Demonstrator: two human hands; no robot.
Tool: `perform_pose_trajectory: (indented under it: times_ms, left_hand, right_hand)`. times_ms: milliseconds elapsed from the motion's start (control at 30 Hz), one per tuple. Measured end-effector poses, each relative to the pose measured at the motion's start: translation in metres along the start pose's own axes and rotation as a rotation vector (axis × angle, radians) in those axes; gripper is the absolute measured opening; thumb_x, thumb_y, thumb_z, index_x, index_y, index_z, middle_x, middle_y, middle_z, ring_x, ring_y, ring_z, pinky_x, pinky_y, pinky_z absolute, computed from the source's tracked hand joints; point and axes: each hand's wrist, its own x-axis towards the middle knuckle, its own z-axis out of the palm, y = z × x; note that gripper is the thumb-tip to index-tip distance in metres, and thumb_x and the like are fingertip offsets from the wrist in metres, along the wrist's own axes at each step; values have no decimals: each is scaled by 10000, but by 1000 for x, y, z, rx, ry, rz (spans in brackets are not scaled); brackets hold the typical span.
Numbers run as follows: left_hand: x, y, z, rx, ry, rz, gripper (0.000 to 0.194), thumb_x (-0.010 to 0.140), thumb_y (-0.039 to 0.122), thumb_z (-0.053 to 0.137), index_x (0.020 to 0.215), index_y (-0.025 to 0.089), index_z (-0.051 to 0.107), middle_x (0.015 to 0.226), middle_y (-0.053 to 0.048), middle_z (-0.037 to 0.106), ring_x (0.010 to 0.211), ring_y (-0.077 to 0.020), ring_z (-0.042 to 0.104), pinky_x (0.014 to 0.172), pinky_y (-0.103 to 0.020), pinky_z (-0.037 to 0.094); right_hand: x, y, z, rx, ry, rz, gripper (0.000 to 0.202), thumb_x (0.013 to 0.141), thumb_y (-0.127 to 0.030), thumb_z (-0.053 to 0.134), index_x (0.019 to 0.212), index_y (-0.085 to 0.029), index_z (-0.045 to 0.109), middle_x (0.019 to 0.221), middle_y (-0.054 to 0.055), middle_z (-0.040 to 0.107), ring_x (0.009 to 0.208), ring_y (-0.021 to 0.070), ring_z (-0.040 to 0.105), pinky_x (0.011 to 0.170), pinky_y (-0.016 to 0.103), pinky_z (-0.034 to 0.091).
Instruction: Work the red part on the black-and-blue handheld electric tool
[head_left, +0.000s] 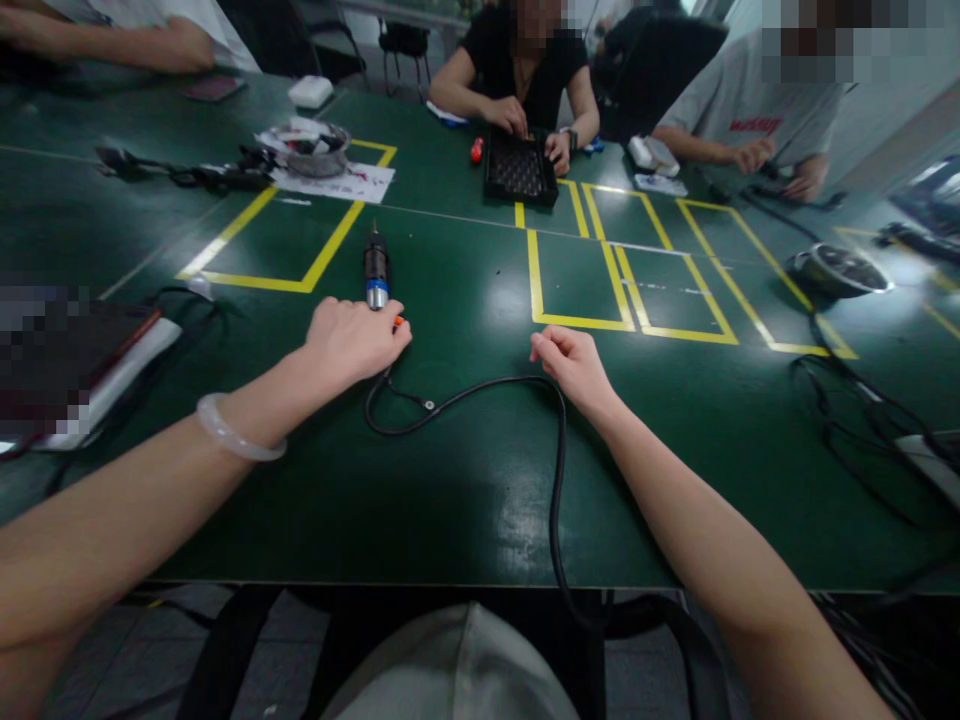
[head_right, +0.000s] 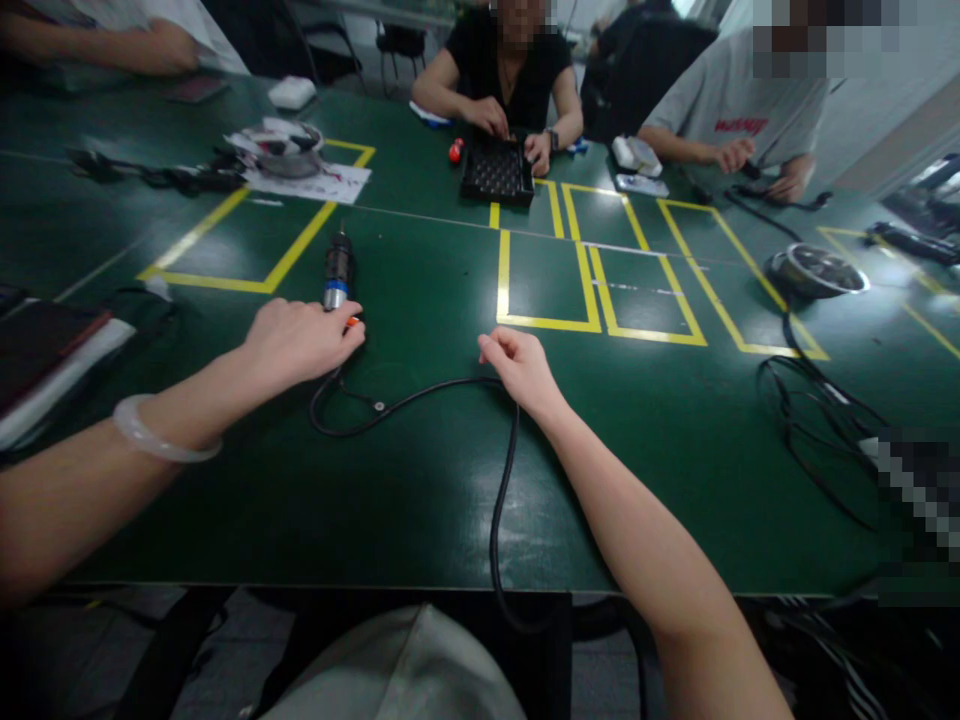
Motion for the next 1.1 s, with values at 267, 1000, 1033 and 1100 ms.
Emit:
perform_pose_trajectory:
  times_ms: [267, 1000, 1033, 1100]
  left_hand:
    - [-36, 73, -16, -35, 113, 164, 450, 997, 433, 351, 1205, 147, 630, 935, -184, 717, 869, -330, 683, 779, -397, 388]
    - [-55, 89, 1, -274, 168, 287, 704, 941, 678, 424, 1519, 277, 434, 1402, -183, 532, 1249, -365, 537, 1005, -453, 388]
    - [-56, 88, 4, -307, 168, 290, 711, 945, 669, 428, 1538, 276, 409, 1482, -185, 466, 1303, -374, 501, 1039, -462, 375]
    - [-55, 88, 8, -359, 158, 294, 724, 947, 653, 443, 1559, 271, 380, 1579, -185, 344, 1363, -395, 449, 1076, -482, 361]
  right_hand:
    - [-13, -10, 19, -19, -227, 4, 218, 903, -371, 561, 872, -161, 611, 656, -28, 547, 568, 95, 484, 547, 231, 371]
    - [-12, -7, 18, 317, -369, 334, 234, 734, -243, 675, 897, -171, 523, 639, -50, 622, 490, 86, 577, 359, 161, 449]
    - [-11, -6, 16, 341, -372, 353, 248, 742, -264, 688, 903, -168, 526, 657, -41, 638, 493, 86, 584, 363, 164, 459]
    - [-11, -6, 12, 383, -384, 383, 288, 751, -314, 717, 909, -166, 528, 676, -28, 660, 499, 90, 596, 371, 171, 475]
